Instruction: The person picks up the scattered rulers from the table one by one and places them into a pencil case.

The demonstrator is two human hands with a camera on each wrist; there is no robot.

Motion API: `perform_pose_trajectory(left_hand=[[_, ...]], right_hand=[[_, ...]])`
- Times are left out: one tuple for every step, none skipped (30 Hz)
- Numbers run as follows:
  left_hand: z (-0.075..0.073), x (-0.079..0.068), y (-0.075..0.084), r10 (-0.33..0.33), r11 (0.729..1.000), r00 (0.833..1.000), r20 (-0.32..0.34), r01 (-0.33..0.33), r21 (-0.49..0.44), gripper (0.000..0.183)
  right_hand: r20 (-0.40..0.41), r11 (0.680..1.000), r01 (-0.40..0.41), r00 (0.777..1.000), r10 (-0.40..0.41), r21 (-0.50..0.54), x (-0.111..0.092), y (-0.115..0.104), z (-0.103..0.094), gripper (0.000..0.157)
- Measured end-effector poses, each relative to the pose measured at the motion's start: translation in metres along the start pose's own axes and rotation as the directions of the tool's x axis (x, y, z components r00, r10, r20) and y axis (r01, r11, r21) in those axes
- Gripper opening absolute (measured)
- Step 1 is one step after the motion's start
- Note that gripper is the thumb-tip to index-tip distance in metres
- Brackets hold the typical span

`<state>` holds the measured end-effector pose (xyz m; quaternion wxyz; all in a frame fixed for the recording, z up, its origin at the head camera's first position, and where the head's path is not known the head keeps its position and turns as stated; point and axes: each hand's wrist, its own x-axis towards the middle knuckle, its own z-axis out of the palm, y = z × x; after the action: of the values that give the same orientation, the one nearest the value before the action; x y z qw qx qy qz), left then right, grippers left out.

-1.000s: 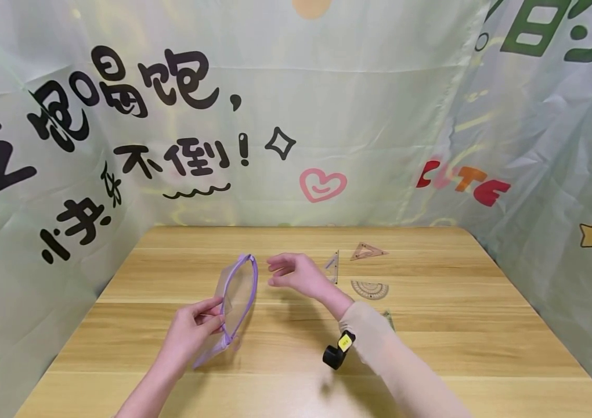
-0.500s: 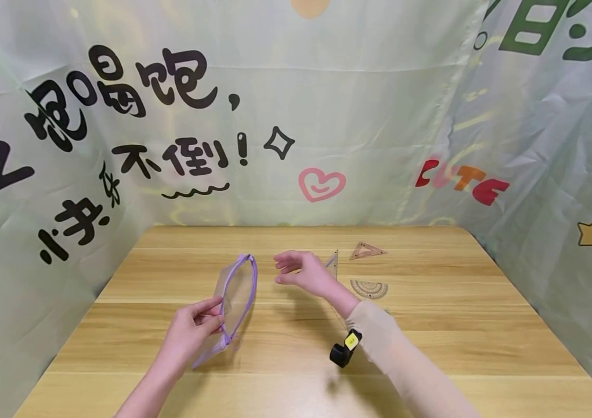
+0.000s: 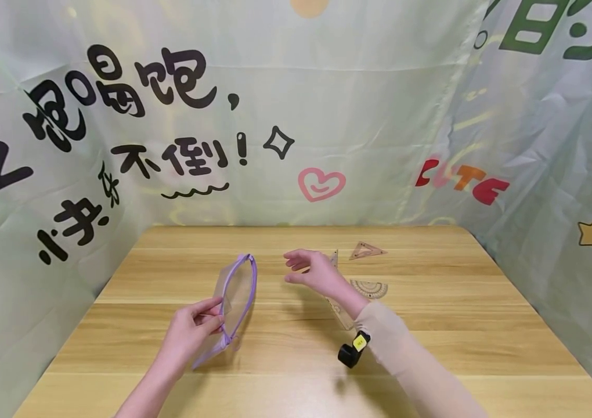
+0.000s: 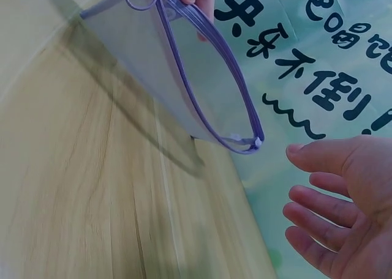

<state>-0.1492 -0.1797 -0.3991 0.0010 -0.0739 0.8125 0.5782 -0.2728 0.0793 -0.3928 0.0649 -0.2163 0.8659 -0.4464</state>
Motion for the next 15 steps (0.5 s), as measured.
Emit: perform_pose_trajectory(left_hand=[[0.0,0.0,0.0,0.0,1.0,1.0,-0.001,0.0,-0.001,0.044],[0.0,0.0,0.0,-0.002,1.0,1.0,-0.002,0.002,-0.001,0.044],[0.0,0.0,0.0,-0.004,1.0,1.0,-0.003,0.004,-0.001,0.044],[0.0,0.0,0.0,-0.006,1.0,1.0,-0.004,0.006,-0.002,0.044],[0.0,-0.001,0.0,-0.008,1.0,1.0,-0.004,0.008,-0.002,0.044],[0.001,-0.001,0.0,-0.01,1.0,1.0,-0.004,0.01,-0.002,0.044],[0.001,-0.001,0.0,-0.012,1.0,1.0,-0.005,0.012,0.0,0.044],[0.001,-0.001,0.0,-0.013,1.0,1.0,-0.005,0.013,0.0,0.045],[0.001,-0.001,0.0,-0.014,1.0,1.0,-0.004,0.014,-0.001,0.045],[0.001,-0.002,0.001,-0.015,1.0,1.0,-0.003,0.015,-0.002,0.044],[0.001,-0.002,0.001,-0.016,1.0,1.0,-0.002,0.016,-0.003,0.044],[0.001,-0.002,0.001,-0.016,1.0,1.0,-0.001,0.016,-0.004,0.044],[0.001,-0.002,0.001,-0.016,1.0,1.0,0.0,0.016,-0.003,0.045],[0.001,-0.002,0.001,-0.015,1.0,1.0,0.001,0.015,-0.005,0.045],[0.001,-0.002,0.001,-0.013,1.0,1.0,0.004,0.013,-0.004,0.045]], right_hand=[[-0.003,1.0,0.001,1.0,-0.001,0.0,0.0,0.0,-0.001,0.049],[-0.007,1.0,0.005,1.0,-0.005,-0.008,0.0,0.001,-0.001,0.049],[-0.011,1.0,0.009,1.0,-0.009,-0.013,0.0,0.002,-0.002,0.049],[-0.015,1.0,0.012,1.0,-0.012,-0.017,0.0,0.003,-0.003,0.049],[-0.02,1.0,0.013,1.0,-0.014,-0.023,0.0,0.004,-0.004,0.049],[-0.022,1.0,0.014,1.0,-0.014,-0.024,-0.001,0.005,-0.005,0.049],[-0.024,1.0,0.015,1.0,-0.016,-0.027,-0.001,0.006,-0.006,0.048],[-0.026,0.999,0.013,1.0,-0.014,-0.031,-0.001,0.007,-0.006,0.049],[-0.025,1.0,0.01,1.0,-0.011,-0.028,-0.002,0.007,-0.007,0.049],[-0.024,1.0,0.006,1.0,-0.007,-0.025,-0.002,0.008,-0.008,0.049],[-0.023,1.0,0.003,1.0,-0.004,-0.025,-0.003,0.009,-0.009,0.05],[-0.022,1.0,0.002,1.0,-0.003,-0.028,-0.003,0.01,-0.01,0.05],[-0.022,1.0,0.001,1.0,-0.001,-0.028,-0.003,0.011,-0.011,0.05],[-0.021,1.0,-0.002,1.0,0.001,-0.029,-0.004,0.012,-0.012,0.05],[-0.022,1.0,-0.004,1.0,0.004,-0.026,-0.004,0.013,-0.013,0.05]])
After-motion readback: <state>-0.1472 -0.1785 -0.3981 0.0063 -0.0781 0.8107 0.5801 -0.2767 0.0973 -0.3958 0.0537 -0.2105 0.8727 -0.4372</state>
